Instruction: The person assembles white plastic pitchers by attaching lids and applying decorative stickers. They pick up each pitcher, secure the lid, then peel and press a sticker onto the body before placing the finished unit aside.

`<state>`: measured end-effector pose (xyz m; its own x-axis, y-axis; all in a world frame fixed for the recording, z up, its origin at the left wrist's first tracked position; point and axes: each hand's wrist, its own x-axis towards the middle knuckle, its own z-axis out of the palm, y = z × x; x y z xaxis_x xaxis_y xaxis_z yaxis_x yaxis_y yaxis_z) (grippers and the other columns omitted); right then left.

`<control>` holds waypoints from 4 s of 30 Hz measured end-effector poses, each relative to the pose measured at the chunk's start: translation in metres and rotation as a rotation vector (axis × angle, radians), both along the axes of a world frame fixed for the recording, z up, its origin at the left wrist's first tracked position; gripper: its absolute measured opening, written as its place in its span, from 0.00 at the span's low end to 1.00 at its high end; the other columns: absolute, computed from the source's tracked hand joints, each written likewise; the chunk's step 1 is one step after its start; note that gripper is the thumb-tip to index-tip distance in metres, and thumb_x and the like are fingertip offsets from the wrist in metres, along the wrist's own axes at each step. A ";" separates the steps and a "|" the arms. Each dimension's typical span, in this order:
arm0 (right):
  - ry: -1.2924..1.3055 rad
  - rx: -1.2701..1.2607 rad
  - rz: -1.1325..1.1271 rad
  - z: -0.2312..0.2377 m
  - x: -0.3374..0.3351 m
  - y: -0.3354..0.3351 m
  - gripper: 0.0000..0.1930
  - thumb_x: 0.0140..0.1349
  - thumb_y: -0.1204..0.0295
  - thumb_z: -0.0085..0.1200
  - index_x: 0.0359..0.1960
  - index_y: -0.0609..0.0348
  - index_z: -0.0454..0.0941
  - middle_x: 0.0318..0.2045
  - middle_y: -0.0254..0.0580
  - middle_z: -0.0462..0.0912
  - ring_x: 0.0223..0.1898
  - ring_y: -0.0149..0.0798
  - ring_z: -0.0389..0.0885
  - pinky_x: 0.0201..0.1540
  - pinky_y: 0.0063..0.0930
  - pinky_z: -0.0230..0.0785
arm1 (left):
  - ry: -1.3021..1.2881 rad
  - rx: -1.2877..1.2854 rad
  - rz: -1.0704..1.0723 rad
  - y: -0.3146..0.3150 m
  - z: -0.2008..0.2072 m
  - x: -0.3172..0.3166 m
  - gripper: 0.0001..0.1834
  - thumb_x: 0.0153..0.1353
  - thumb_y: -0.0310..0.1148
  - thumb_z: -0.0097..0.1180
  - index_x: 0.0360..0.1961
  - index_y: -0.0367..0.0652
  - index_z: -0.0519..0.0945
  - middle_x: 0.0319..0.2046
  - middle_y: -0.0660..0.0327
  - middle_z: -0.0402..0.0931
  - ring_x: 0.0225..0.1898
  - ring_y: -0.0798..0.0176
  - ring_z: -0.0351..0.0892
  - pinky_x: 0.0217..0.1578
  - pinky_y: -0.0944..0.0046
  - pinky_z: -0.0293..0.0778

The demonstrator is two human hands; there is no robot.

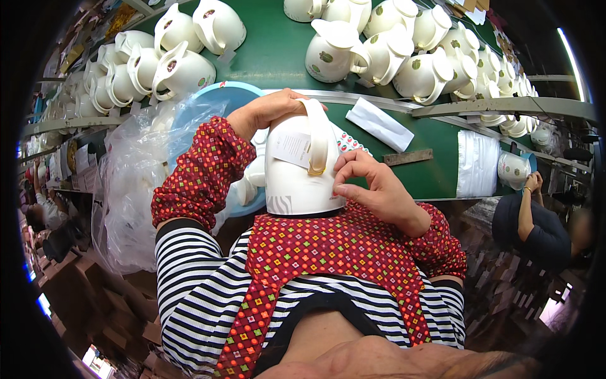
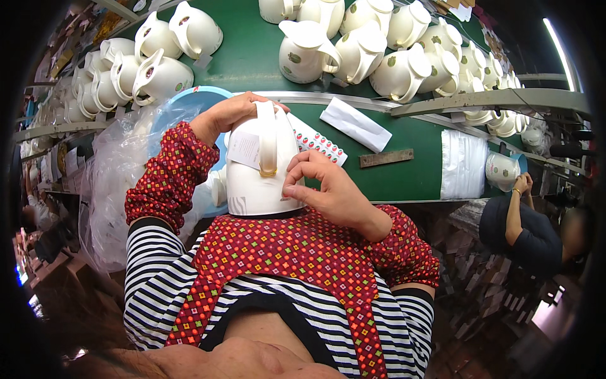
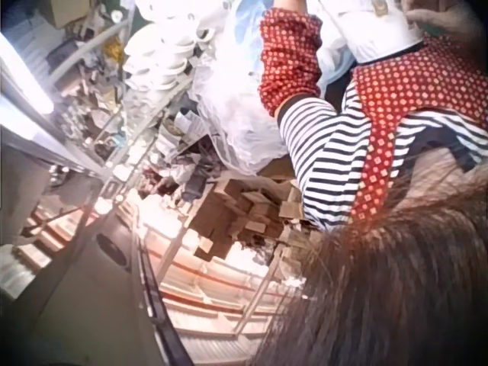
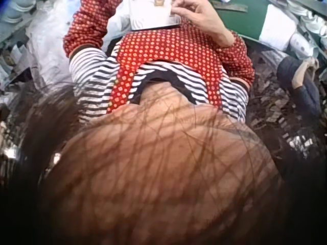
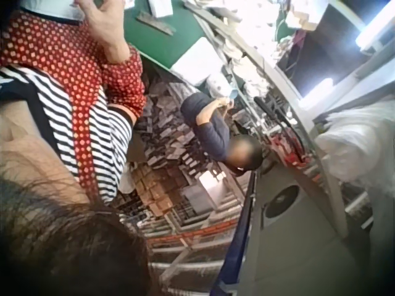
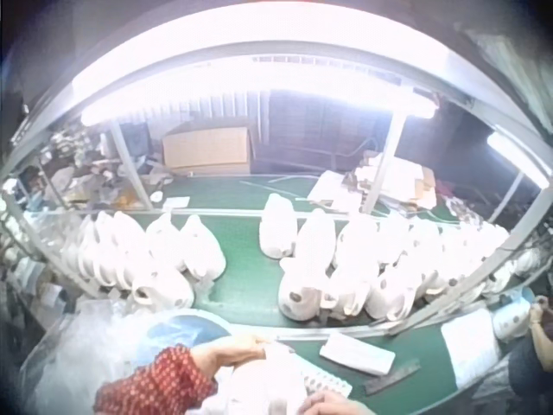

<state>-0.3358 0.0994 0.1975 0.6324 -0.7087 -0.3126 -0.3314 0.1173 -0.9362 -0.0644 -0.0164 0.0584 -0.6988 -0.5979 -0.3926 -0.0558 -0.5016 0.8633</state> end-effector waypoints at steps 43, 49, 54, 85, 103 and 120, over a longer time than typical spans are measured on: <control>0.161 -0.345 -0.257 -0.052 0.003 -0.010 0.40 0.56 0.63 0.75 0.67 0.63 0.68 0.58 0.52 0.74 0.56 0.48 0.77 0.62 0.40 0.69 | -0.970 -1.592 0.426 -0.157 -0.040 0.040 0.44 0.44 0.50 0.78 0.65 0.58 0.77 0.64 0.52 0.70 0.69 0.45 0.66 0.61 0.41 0.67; 0.187 -0.308 0.042 -0.062 0.048 -0.035 0.28 0.59 0.70 0.70 0.61 0.60 0.74 0.52 0.50 0.80 0.53 0.50 0.79 0.58 0.40 0.72 | -1.174 -1.376 0.174 -0.163 -0.047 0.034 0.62 0.44 0.43 0.81 0.79 0.65 0.56 0.78 0.57 0.51 0.80 0.46 0.46 0.72 0.28 0.53; 0.264 -0.675 0.408 -0.141 0.113 -0.049 0.27 0.57 0.79 0.61 0.61 0.57 0.74 0.49 0.51 0.78 0.52 0.54 0.79 0.55 0.44 0.74 | -0.949 -1.420 0.476 -0.086 -0.022 0.060 0.42 0.56 0.40 0.74 0.71 0.52 0.68 0.72 0.48 0.62 0.74 0.39 0.58 0.71 0.38 0.60; 0.135 -0.756 0.455 -0.085 0.151 -0.133 0.45 0.59 0.64 0.71 0.72 0.66 0.58 0.69 0.73 0.63 0.66 0.67 0.68 0.69 0.50 0.63 | 0.255 0.006 1.083 0.067 -0.036 0.037 0.26 0.76 0.42 0.54 0.66 0.36 0.69 0.56 0.52 0.78 0.54 0.57 0.83 0.53 0.57 0.81; 0.607 -0.892 0.366 -0.017 0.132 -0.321 0.43 0.45 0.76 0.74 0.67 0.50 0.70 0.62 0.53 0.71 0.62 0.58 0.76 0.62 0.45 0.74 | -0.672 -0.826 1.067 -0.098 -0.073 0.030 0.56 0.53 0.38 0.75 0.76 0.35 0.53 0.69 0.42 0.60 0.71 0.42 0.63 0.71 0.50 0.64; 0.721 -1.175 0.926 -0.075 0.186 -0.379 0.42 0.45 0.74 0.76 0.67 0.48 0.73 0.56 0.47 0.78 0.54 0.54 0.82 0.53 0.43 0.79 | -0.509 -0.831 0.995 -0.154 -0.110 0.034 0.61 0.35 0.37 0.82 0.72 0.44 0.60 0.70 0.47 0.62 0.74 0.42 0.60 0.74 0.47 0.59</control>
